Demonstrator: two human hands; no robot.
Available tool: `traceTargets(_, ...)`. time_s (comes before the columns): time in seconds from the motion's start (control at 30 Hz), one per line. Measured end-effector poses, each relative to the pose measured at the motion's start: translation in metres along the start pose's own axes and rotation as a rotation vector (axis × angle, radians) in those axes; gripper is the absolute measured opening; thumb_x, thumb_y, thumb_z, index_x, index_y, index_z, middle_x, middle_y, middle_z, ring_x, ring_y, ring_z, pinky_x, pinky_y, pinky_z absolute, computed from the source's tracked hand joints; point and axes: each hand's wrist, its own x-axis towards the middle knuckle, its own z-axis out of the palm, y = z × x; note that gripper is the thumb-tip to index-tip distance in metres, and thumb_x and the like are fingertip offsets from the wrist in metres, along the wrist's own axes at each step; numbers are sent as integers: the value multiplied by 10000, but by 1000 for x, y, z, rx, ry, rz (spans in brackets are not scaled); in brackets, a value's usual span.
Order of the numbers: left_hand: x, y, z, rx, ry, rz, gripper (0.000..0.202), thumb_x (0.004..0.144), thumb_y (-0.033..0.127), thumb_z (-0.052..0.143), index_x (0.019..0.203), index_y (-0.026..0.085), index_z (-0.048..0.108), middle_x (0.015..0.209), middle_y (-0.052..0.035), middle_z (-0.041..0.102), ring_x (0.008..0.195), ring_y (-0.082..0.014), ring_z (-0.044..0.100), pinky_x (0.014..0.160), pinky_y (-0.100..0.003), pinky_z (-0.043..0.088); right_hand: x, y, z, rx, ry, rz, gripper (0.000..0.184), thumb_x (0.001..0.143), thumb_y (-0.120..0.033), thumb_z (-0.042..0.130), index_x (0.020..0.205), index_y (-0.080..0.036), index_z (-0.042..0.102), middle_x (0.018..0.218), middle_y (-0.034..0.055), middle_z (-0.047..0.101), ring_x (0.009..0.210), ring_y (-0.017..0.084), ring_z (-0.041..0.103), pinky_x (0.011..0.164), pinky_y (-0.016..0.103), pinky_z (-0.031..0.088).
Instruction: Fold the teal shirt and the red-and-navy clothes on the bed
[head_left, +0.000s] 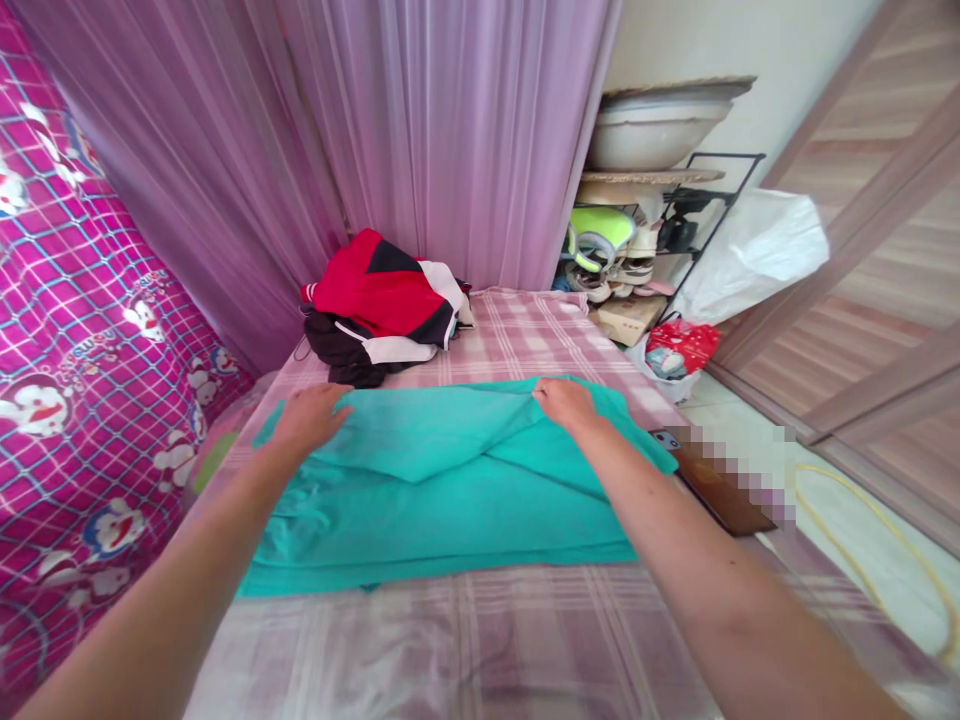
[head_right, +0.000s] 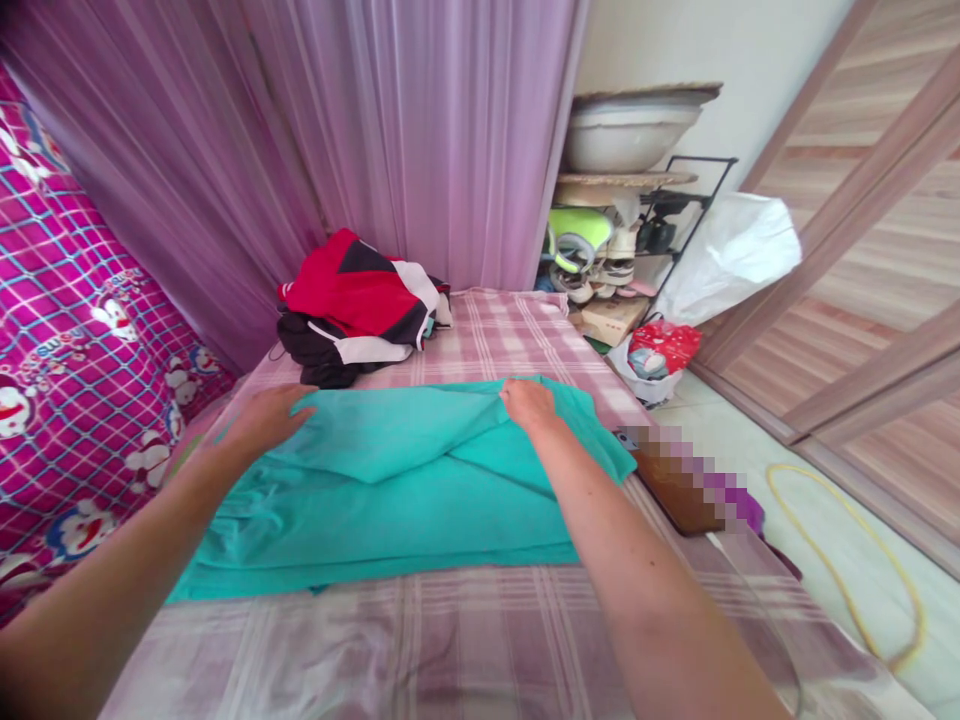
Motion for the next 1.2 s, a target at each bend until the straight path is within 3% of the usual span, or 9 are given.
traceTargets(0.13, -33, 30, 35, -205, -60, 213, 582, 939, 586, 372, 1364, 246, 577, 1449, -85, 561, 1339, -266, 501, 1153, -471, 339, -3, 3, 13, 12, 41, 20, 301, 985, -331, 442, 1113, -221, 691, 1103, 91, 737, 1006, 241, 669, 815, 325, 475)
traceTargets(0.23, -51, 46, 47, -248, -144, 179, 643, 932, 646, 335, 1433, 281, 505, 1535, -80, 460, 1405, -295, 423, 1165, -568, 282, -9, -2, 10, 26, 93, 7, 322, 995, -323, 401, 1132, -216, 673, 1135, 80, 725, 1015, 230, 659, 820, 312, 474)
traceTargets(0.33, -50, 53, 45, -267, -217, 129, 682, 944, 647, 271, 1378, 216, 574, 1467, -109, 539, 1352, -283, 490, 1143, -489, 353, -16, -27, 4, 120, 185, -124, 375, 1006, -310, 346, 1182, -211, 663, 1178, 94, 707, 1059, 232, 638, 887, 324, 469)
traceTargets(0.43, -30, 57, 33, -257, -205, 83, 684, 963, 620, 219, 1256, 196, 670, 1300, -104, 672, 1221, -271, 598, 1082, -420, 431, -22, -67, 6, 261, 229, -373, 422, 1004, -319, 345, 1300, -206, 625, 1286, 109, 665, 1168, 245, 596, 1020, 376, 429)
traceTargets(0.57, -3, 60, 32, -177, -81, 69, 607, 963, 576, 299, 1384, 235, 573, 1479, -101, 527, 1371, -306, 460, 1161, -509, 314, -26, -114, 24, 280, 103, -601, 503, 1002, -418, 371, 1464, -249, 480, 1539, 77, 448, 1426, 262, 378, 1183, 488, 250)
traceTargets(0.67, 1, 54, 51, -108, -172, -97, 618, 948, 597, 336, 1492, 317, 423, 1621, -93, 300, 1480, -372, 260, 1133, -703, 186, -29, -129, 40, 231, -74, -608, 564, 1000, -494, 361, 1512, -261, 407, 1597, 65, 345, 1488, 280, 258, 1208, 538, 162)
traceTargets(0.73, -4, 48, 64, -97, -234, -177, 647, 943, 624, 316, 1525, 344, 348, 1648, -94, 218, 1497, -393, 195, 1097, -756, 163, -29, -129, 46, 233, -126, -609, 585, 1008, -516, 318, 1527, -255, 382, 1608, 59, 317, 1496, 283, 232, 1213, 537, 144)
traceTargets(0.9, -16, 37, 77, -107, -237, -217, 689, 927, 671, 278, 1541, 359, 306, 1657, -84, 182, 1502, -418, 146, 1091, -765, 142, -20, -104, 48, 201, -137, -556, 615, 1009, -534, 275, 1539, -233, 358, 1623, 78, 271, 1500, 274, 221, 1217, 539, 124)
traceTargets(1.2, -16, 33, 76, -121, -217, -320, 762, 898, 718, 246, 1553, 330, 287, 1657, -91, 180, 1503, -415, 147, 1109, -754, 128, -2, 29, 56, -2, -22, -184, 551, 1013, -451, 295, 1515, -249, 401, 1607, 87, 321, 1490, 266, 255, 1206, 575, 114)
